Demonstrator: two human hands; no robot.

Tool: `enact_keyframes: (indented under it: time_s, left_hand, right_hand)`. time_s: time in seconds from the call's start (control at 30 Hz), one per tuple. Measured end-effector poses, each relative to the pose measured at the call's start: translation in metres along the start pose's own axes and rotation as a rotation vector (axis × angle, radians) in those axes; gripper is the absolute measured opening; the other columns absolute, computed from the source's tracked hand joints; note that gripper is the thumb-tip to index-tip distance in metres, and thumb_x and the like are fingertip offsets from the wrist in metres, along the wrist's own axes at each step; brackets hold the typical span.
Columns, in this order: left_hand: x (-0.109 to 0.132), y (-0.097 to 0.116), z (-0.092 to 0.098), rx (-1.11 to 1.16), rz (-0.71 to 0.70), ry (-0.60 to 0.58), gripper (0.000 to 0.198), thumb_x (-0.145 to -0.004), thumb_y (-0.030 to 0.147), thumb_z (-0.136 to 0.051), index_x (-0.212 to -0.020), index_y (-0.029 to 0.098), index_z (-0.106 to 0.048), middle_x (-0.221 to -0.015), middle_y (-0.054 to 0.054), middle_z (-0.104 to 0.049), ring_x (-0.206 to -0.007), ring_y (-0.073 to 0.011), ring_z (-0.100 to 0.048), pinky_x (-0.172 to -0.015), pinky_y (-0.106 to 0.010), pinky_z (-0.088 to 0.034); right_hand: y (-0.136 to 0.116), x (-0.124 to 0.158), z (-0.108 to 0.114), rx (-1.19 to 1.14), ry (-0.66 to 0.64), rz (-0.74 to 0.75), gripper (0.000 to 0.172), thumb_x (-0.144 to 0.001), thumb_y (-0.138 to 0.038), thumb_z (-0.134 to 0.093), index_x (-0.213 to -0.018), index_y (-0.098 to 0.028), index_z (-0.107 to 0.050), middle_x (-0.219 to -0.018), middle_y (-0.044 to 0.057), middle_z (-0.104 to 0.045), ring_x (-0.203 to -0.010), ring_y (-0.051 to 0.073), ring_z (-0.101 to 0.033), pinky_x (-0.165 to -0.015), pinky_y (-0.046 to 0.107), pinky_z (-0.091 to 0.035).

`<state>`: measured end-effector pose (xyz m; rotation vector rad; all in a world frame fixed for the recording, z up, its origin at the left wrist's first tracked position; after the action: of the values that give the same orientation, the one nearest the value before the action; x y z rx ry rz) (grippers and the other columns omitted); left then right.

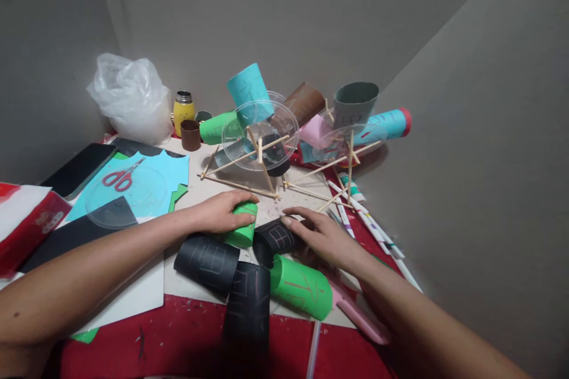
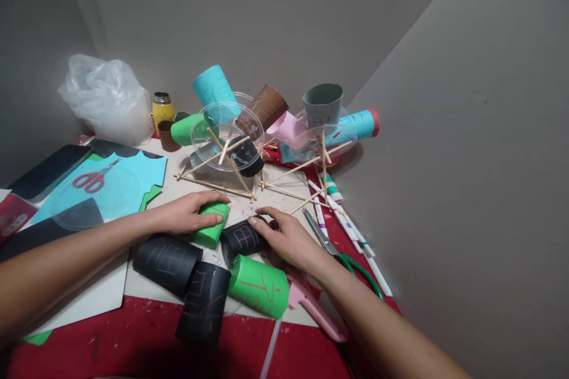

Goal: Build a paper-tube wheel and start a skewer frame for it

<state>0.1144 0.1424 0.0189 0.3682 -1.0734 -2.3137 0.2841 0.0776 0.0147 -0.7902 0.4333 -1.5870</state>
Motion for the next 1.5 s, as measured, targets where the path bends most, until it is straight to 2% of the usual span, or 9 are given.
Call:
enact_keyframes:
  time_s: [0.3, 0.53, 0.63, 0.77, 0.9, 1.03, 1.2, 1.37, 1.5]
  left_hand:
    - [0.0, -0.001, -0.001, 0.006, 0.021, -0.012, 0.048, -0.086, 0.032, -0.056, -0.129, 0.01, -0.054, -0.135, -0.014, -0.057, -0.122, -0.0252, -0.054, -0.105, -0.036, -0.039]
    - [0.003, -0.008, 0.01, 0.009, 0.032, 0.051, 0.06, -0.089, 0.047, -0.051, -0.138, 0.012, -0.046, -0.145, -0.014, -0.048, -0.131, -0.0243, -0.046, -0.111, -0.035, -0.033]
    - [0.006, -0.014, 0.021, 0.061, 0.05, 0.108, 0.054, -0.089, 0.049, -0.05, -0.135, 0.02, -0.049, -0.144, -0.011, -0.049, -0.131, -0.0235, -0.047, -0.109, -0.035, -0.036]
    - [0.019, -0.015, 0.043, 0.153, 0.081, 0.219, 0.049, -0.089, 0.048, -0.05, -0.127, 0.017, -0.053, -0.136, -0.012, -0.056, -0.123, -0.0244, -0.053, -0.104, -0.039, -0.041]
    - [0.044, -0.009, 0.058, 0.212, 0.116, 0.322, 0.05, -0.088, 0.049, -0.052, -0.122, 0.013, -0.057, -0.128, -0.013, -0.061, -0.118, -0.0255, -0.056, -0.103, -0.042, -0.042]
    - [0.075, 0.0, 0.054, 0.297, 0.163, 0.343, 0.051, -0.085, 0.051, -0.056, -0.121, 0.015, -0.057, -0.123, -0.012, -0.064, -0.115, -0.0255, -0.058, -0.101, -0.042, -0.044]
    - [0.12, 0.021, 0.037, 0.264, 0.225, 0.32, 0.046, -0.088, 0.049, -0.054, -0.124, 0.02, -0.057, -0.128, -0.01, -0.062, -0.116, -0.0253, -0.058, -0.098, -0.039, -0.047]
    - [0.168, 0.026, 0.02, 0.178, 0.351, 0.461, 0.048, -0.087, 0.047, -0.057, -0.129, 0.026, -0.055, -0.134, -0.007, -0.058, -0.121, -0.0275, -0.055, -0.104, -0.04, -0.044]
    - [0.194, 0.019, -0.004, 0.317, 0.403, 0.549, 0.048, -0.087, 0.044, -0.058, -0.133, 0.031, -0.051, -0.142, -0.005, -0.051, -0.123, -0.026, -0.055, -0.106, -0.039, -0.044]
  right_hand:
    - [-0.002, -0.003, -0.005, 0.009, 0.073, 0.103, 0.043, -0.089, -0.051, -0.049, -0.104, -0.015, -0.067, -0.099, 0.009, -0.072, -0.089, 0.024, -0.065, -0.08, 0.036, -0.051]
    - [0.01, 0.007, -0.003, -0.175, 0.07, 0.012, 0.053, -0.088, -0.059, -0.048, -0.115, -0.015, -0.06, -0.083, 0.006, -0.068, -0.061, 0.018, -0.064, -0.056, 0.03, -0.052]
    - [0.019, 0.022, 0.007, -0.18, 0.153, -0.01, 0.057, -0.088, -0.061, -0.048, -0.121, -0.015, -0.057, -0.094, 0.01, -0.069, -0.068, 0.021, -0.068, -0.055, 0.032, -0.053]
    - [0.005, 0.052, 0.02, 0.012, 0.328, 0.187, 0.048, -0.093, -0.053, -0.045, -0.125, -0.019, -0.055, -0.121, 0.014, -0.064, -0.104, 0.028, -0.065, -0.081, 0.041, -0.055]
    - [-0.035, 0.074, 0.011, 0.226, 0.368, 0.519, 0.044, -0.096, -0.041, -0.047, -0.135, -0.02, -0.048, -0.138, 0.013, -0.053, -0.129, 0.026, -0.048, -0.106, 0.045, -0.041]
    - [-0.064, 0.063, -0.002, 0.314, 0.279, 0.705, 0.039, -0.098, -0.034, -0.044, -0.133, -0.018, -0.051, -0.137, 0.013, -0.055, -0.13, 0.023, -0.047, -0.109, 0.044, -0.037]
    - [-0.078, 0.03, -0.016, 0.346, -0.031, 0.763, 0.033, -0.098, -0.033, -0.044, -0.12, -0.016, -0.062, -0.12, 0.013, -0.066, -0.112, 0.023, -0.06, -0.1, 0.043, -0.045]
    - [-0.083, 0.023, -0.022, 0.337, -0.213, 0.818, 0.028, -0.097, -0.029, -0.047, -0.111, -0.016, -0.067, -0.108, 0.01, -0.071, -0.1, 0.021, -0.064, -0.091, 0.037, -0.048]
    - [-0.082, 0.023, -0.025, 0.333, -0.253, 0.836, 0.028, -0.097, -0.027, -0.047, -0.111, -0.015, -0.068, -0.107, 0.01, -0.071, -0.1, 0.021, -0.063, -0.091, 0.035, -0.046]
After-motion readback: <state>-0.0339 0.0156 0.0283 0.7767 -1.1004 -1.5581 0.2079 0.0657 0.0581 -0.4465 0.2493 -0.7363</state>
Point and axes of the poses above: each hand's wrist, its own x-axis away from the middle knuckle, its own z-axis out of the back of the hand, y = z × x, the point moved 7 cm from there along -x, towards the middle knuckle
